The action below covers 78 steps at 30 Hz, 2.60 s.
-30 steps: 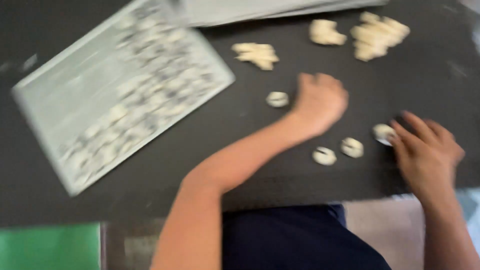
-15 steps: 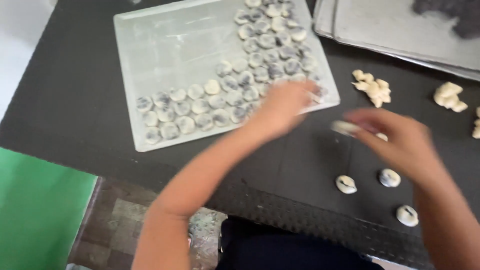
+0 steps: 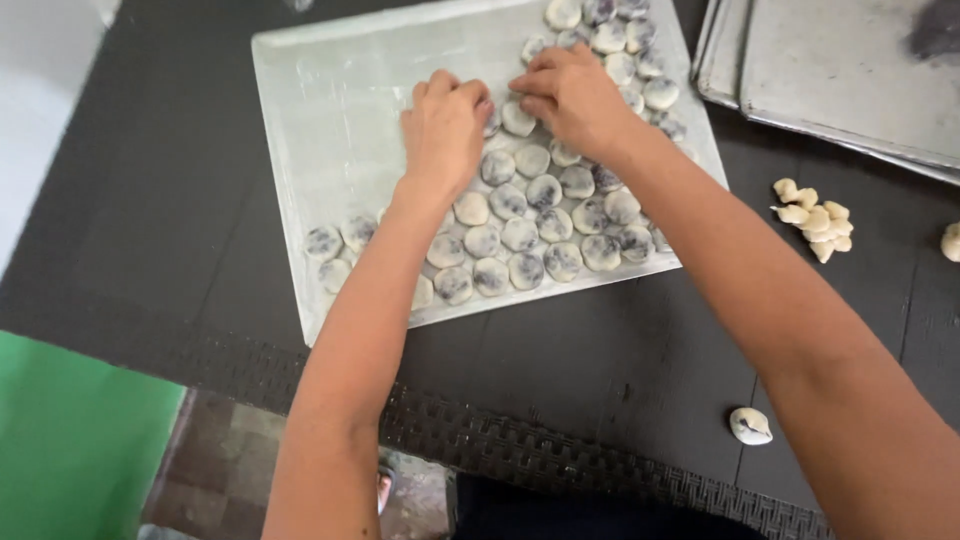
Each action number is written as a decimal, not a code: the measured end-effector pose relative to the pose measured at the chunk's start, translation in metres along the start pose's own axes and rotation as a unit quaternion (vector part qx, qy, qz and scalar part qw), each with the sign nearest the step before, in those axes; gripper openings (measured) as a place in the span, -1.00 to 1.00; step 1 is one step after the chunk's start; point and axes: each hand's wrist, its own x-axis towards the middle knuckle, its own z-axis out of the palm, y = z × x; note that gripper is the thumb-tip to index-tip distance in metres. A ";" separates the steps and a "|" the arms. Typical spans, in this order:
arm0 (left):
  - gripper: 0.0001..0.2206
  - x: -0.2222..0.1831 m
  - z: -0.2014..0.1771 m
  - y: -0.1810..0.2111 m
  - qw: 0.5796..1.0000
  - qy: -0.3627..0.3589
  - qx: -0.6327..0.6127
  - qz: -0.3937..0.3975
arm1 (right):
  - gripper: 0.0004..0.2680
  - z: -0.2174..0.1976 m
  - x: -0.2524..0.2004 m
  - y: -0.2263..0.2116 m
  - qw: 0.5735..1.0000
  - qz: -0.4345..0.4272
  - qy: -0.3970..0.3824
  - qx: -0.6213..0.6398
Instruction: The person is assembling small pastries by flattening dough pieces, adding a dark filling, and sealing them.
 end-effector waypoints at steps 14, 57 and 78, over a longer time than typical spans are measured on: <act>-0.88 -0.013 0.001 -0.001 0.994 0.009 -0.105 0.012 | -0.94 -0.008 0.000 -0.032 0.980 0.192 0.009 0.055; -0.73 -0.027 0.008 -0.035 0.982 -0.006 -0.185 0.033 | -0.35 -0.015 -0.033 -0.133 0.943 0.256 -0.163 -0.140; -0.76 -0.146 0.101 0.329 0.932 0.013 -0.107 0.347 | -0.73 -0.179 -0.402 -0.171 0.863 0.368 -0.098 -0.330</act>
